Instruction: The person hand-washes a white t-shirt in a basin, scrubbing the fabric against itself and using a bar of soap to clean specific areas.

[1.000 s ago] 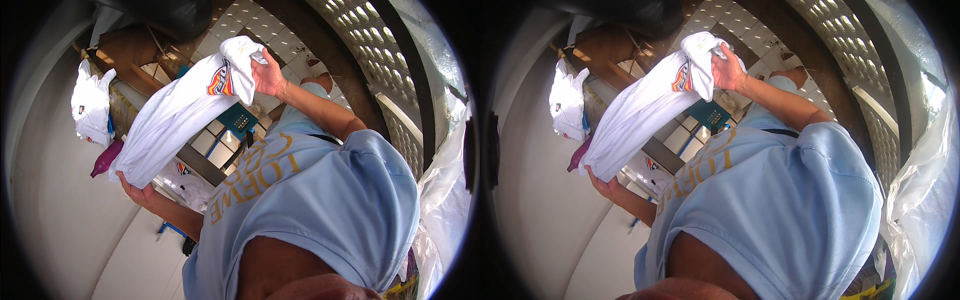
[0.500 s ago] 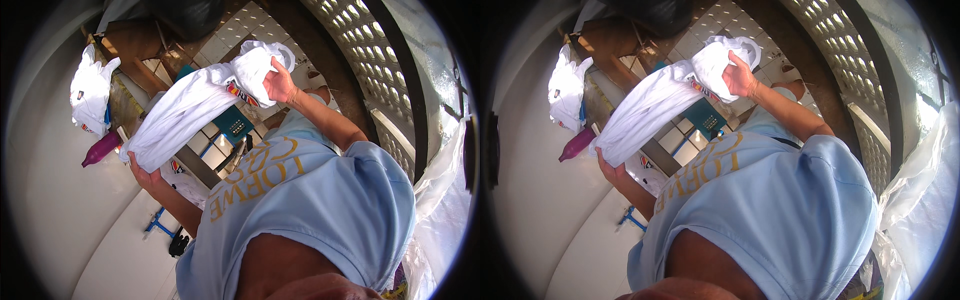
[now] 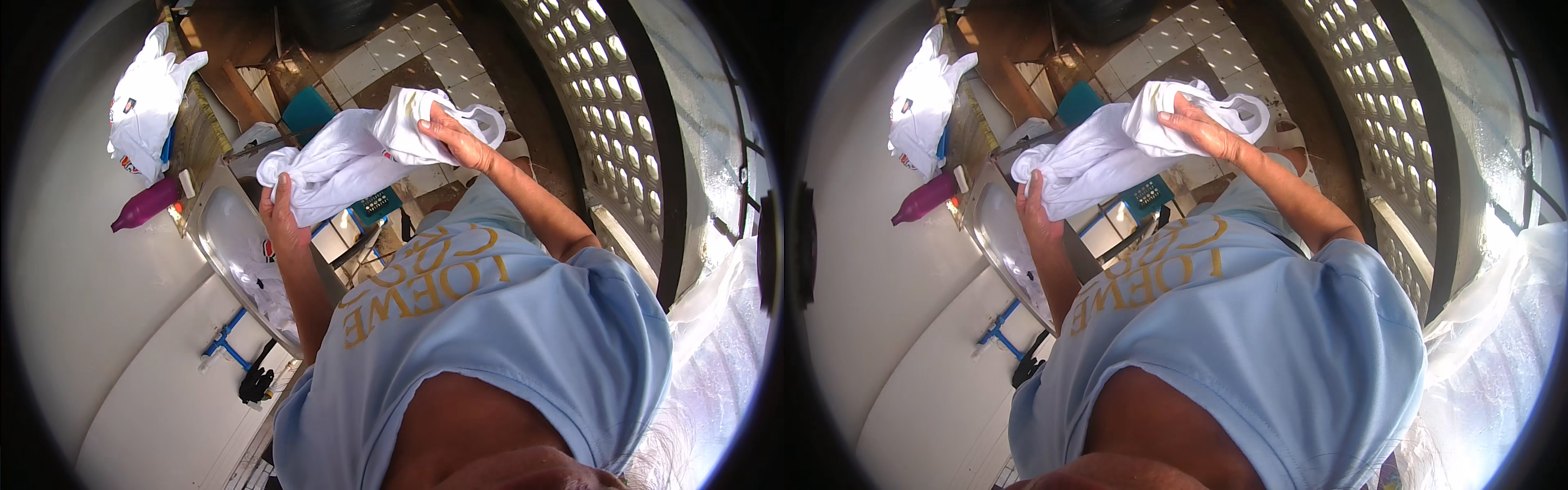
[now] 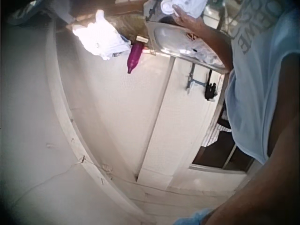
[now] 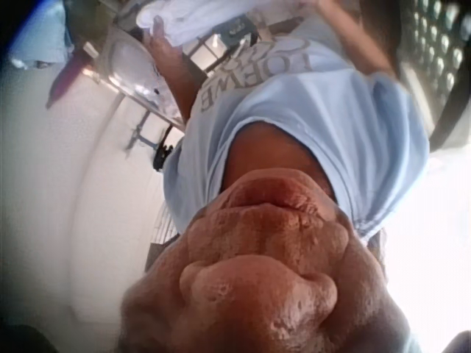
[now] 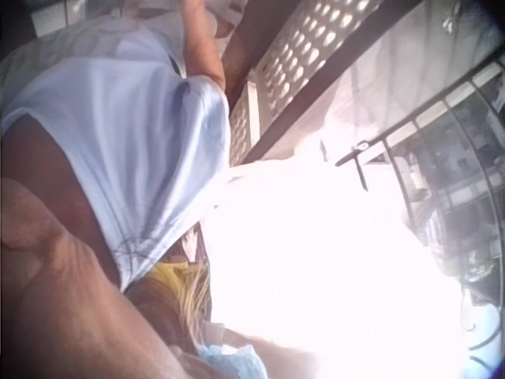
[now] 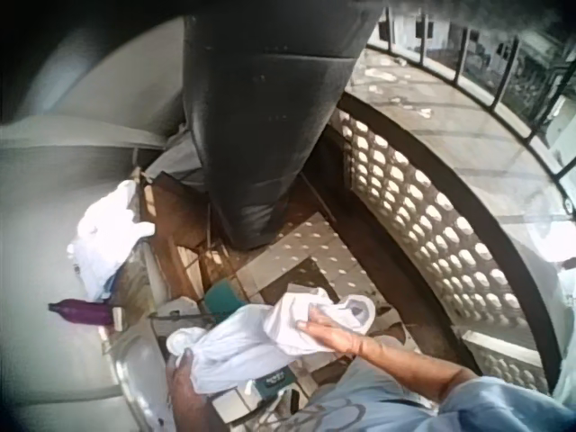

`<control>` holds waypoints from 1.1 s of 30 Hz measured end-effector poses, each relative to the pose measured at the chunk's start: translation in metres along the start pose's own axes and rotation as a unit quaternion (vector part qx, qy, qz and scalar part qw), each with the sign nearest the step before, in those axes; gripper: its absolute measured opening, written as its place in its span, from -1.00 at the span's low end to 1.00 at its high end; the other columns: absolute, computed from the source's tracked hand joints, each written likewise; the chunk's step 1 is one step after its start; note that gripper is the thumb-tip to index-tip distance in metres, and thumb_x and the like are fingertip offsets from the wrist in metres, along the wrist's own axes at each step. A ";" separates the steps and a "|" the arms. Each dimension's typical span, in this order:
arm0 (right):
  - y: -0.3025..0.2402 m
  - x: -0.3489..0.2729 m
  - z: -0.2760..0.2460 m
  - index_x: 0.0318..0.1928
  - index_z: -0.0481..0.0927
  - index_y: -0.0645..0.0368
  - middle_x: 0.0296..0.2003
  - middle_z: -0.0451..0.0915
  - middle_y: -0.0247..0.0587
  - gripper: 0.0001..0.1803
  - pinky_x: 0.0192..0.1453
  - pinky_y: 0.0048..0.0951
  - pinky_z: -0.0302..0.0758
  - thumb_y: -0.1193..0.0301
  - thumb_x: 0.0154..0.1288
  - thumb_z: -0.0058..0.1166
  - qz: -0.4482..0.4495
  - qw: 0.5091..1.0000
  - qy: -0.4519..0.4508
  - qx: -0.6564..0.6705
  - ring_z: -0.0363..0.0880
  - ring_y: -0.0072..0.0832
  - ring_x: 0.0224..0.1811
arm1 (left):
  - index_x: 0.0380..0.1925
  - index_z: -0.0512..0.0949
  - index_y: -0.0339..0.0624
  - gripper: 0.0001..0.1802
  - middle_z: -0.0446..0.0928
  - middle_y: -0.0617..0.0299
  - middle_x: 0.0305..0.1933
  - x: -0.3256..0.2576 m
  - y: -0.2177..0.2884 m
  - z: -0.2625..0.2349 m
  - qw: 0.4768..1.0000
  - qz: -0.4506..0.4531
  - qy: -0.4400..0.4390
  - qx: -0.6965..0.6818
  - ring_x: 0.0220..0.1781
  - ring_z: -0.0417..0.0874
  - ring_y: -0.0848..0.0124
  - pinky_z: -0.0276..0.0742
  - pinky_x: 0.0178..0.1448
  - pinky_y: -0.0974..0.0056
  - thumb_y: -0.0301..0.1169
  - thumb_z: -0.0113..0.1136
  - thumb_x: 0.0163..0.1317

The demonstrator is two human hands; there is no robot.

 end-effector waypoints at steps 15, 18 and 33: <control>-0.071 -0.023 0.005 0.08 0.41 0.13 0.00 0.45 0.18 -0.48 0.00 -0.02 0.42 -0.03 0.37 -0.12 0.126 0.833 -0.148 -0.518 0.43 0.11 0.04 | -0.13 0.55 -0.26 -0.74 0.60 0.27 -0.20 -0.007 -0.104 0.084 0.987 -0.121 -0.035 -0.099 -0.19 0.59 0.54 0.50 -0.05 0.38 -0.39 0.27 0.22; -0.056 -0.036 -0.021 0.07 0.44 0.13 0.00 0.45 0.15 -0.51 0.06 -0.04 0.42 0.01 0.40 -0.14 -0.051 0.808 -0.024 -0.587 0.44 0.08 0.04 | -0.10 0.55 -0.28 -0.73 0.61 0.23 -0.18 -0.006 -0.113 0.075 0.984 -0.108 -0.019 -0.138 -0.18 0.60 0.51 0.51 -0.04 0.36 -0.41 0.25 0.23; -0.062 -0.017 -0.136 0.10 0.43 0.32 0.06 0.53 -0.11 -0.37 0.33 -0.25 0.26 -0.05 0.40 -0.19 0.031 0.940 0.280 0.192 0.46 -0.30 0.16 | 0.01 0.46 -0.35 -0.62 0.57 0.03 -0.03 -0.047 -0.143 -0.015 0.963 -0.047 0.186 -0.188 -0.02 0.62 0.25 0.57 0.11 0.14 -0.44 0.24 0.22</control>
Point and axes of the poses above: each hand's wrist, its own x-axis towards the middle knuckle, its own z-axis out of the palm, y = z × x, the point moved 1 cm from there along x, towards the middle knuckle
